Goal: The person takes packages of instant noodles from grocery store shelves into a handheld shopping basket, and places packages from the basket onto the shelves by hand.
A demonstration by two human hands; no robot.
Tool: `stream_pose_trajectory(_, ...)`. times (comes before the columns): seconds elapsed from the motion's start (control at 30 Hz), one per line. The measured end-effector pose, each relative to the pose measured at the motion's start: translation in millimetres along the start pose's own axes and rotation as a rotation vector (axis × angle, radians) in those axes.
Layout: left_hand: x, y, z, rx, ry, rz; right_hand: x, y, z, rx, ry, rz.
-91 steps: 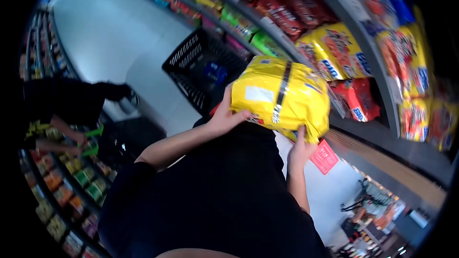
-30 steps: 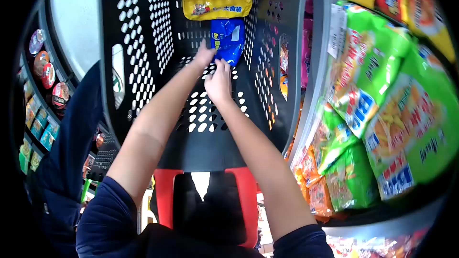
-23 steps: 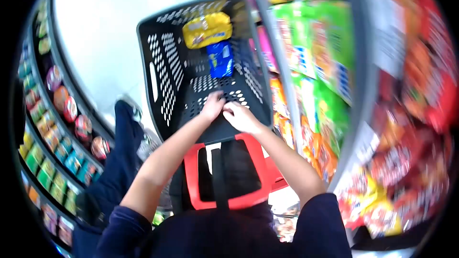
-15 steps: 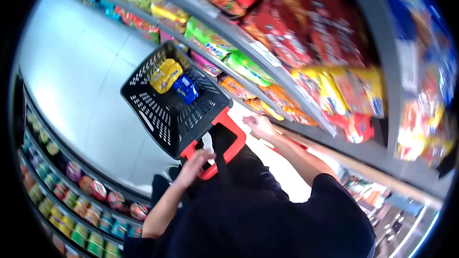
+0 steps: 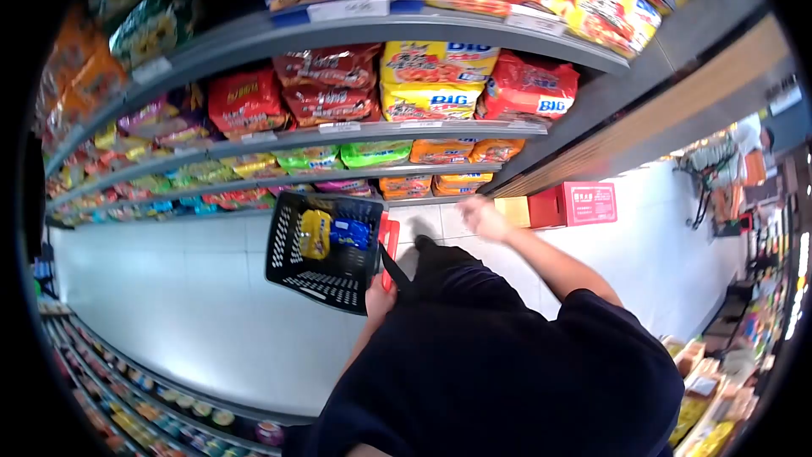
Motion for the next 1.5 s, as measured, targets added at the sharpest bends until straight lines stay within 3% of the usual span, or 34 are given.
stream_pose_trajectory(0.03, 2, -2, -5, -0.015, 0.001, -0.024, 8, 37, 10, 0.145, -0.17, 0.19)
stream_pose_trajectory(0.07, 2, -3, -7, -0.017, 0.036, -0.054, 22, 62, 50, 0.31, -0.08, 0.43)
stream_pose_trajectory(0.13, 2, 0, -5, -0.04, 0.063, -0.053, 36, 122, 85, 0.9, -0.326, 0.543)
stream_pose_trajectory(0.23, 3, -3, -1, -0.062, 0.121, -0.049, 45, 209, 98, 0.797, -0.372, 0.839)
stream_pose_trajectory(0.27, 3, -1, -2, -0.092, 0.097, -0.048, 49, 230, 103, 0.592, -0.39, 0.83)
stream_pose_trajectory(0.3, 1, 0, -3, -0.123, 0.079, -0.046, 56, 245, 117, 0.421, -0.247, 0.889)
stream_pose_trajectory(0.37, -1, 3, -1, -0.204, 0.103, -0.05, 62, 279, 102, -0.195, -0.234, 0.792)
stream_pose_trajectory(0.47, -3, 8, 8, -0.201, 0.19, -0.033, 69, 297, 71, -0.686, -0.095, 0.708)
stream_pose_trajectory(0.6, -6, -10, -25, -0.261, 0.311, -0.098, 96, 306, 113, -0.792, -0.053, 0.652)
stream_pose_trajectory(0.7, -8, -23, -51, -0.285, 0.338, -0.015, 102, 303, 110, -0.826, -0.194, 0.326)
stream_pose_trajectory(0.83, -10, -17, -33, -0.339, 0.402, -0.005, 102, 283, 127, -0.752, 0.069, 0.614)
stream_pose_trajectory(0.93, -10, -20, -49, -0.302, 0.35, 0.047, 103, 280, 133, -0.766, 0.164, 0.68)
stream_pose_trajectory(1.03, -12, -14, -47, -0.158, 0.372, 0.042, 103, 271, 135, -1.043, 0.278, 0.769)
stream_pose_trajectory(1.17, -6, -4, -25, -0.056, 0.319, 0.048, 118, 274, 159, -0.76, 0.045, 0.807)
stream_pose_trajectory(1.33, 2, 6, -3, 0.016, 0.315, 0.112, 116, 267, 170, -0.713, 0.176, 1.063)
stream_pose_trajectory(1.5, 14, 6, 7, 0.041, 0.303, 0.123, 130, 265, 189, -0.74, 0.157, 1.011)
Point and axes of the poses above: each hand's wrist, its own x-axis towards the middle knuckle, its own y-axis out of the back of the hand, z = x × y, the point moved 6 cm from there along x, towards the middle knuckle, and after that the axes turned 4 degrees about -y, right-handed, at the moved point
